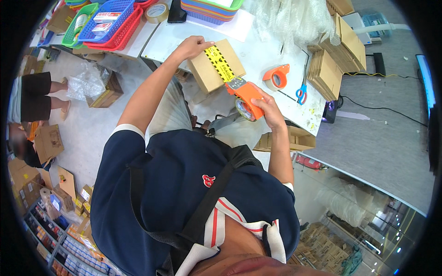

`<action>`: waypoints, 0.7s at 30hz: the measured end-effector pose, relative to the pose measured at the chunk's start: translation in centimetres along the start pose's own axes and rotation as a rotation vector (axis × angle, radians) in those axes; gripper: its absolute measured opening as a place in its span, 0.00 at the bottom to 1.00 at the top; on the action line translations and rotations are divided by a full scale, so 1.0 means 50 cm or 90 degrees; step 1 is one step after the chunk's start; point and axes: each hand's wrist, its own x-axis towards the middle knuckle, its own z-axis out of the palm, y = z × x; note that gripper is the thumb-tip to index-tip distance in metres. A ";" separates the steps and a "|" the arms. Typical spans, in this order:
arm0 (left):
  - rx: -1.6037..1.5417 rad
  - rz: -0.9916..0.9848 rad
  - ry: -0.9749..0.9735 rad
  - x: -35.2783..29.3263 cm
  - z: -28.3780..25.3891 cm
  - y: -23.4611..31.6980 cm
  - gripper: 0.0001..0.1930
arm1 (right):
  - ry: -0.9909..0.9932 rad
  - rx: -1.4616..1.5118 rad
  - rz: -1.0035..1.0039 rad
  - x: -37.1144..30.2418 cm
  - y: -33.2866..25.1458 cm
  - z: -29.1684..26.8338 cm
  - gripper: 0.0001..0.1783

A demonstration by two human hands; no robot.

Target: The person wraps small items in bubble wrap, places them into cardboard boxes, seals the boxes with tape, and affixes shipping labels. The process is repeated for multiple items in a warehouse setting.

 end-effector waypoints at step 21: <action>0.363 0.284 -0.038 -0.117 0.101 0.101 0.30 | 0.170 -0.098 -0.180 -0.020 0.145 0.134 0.35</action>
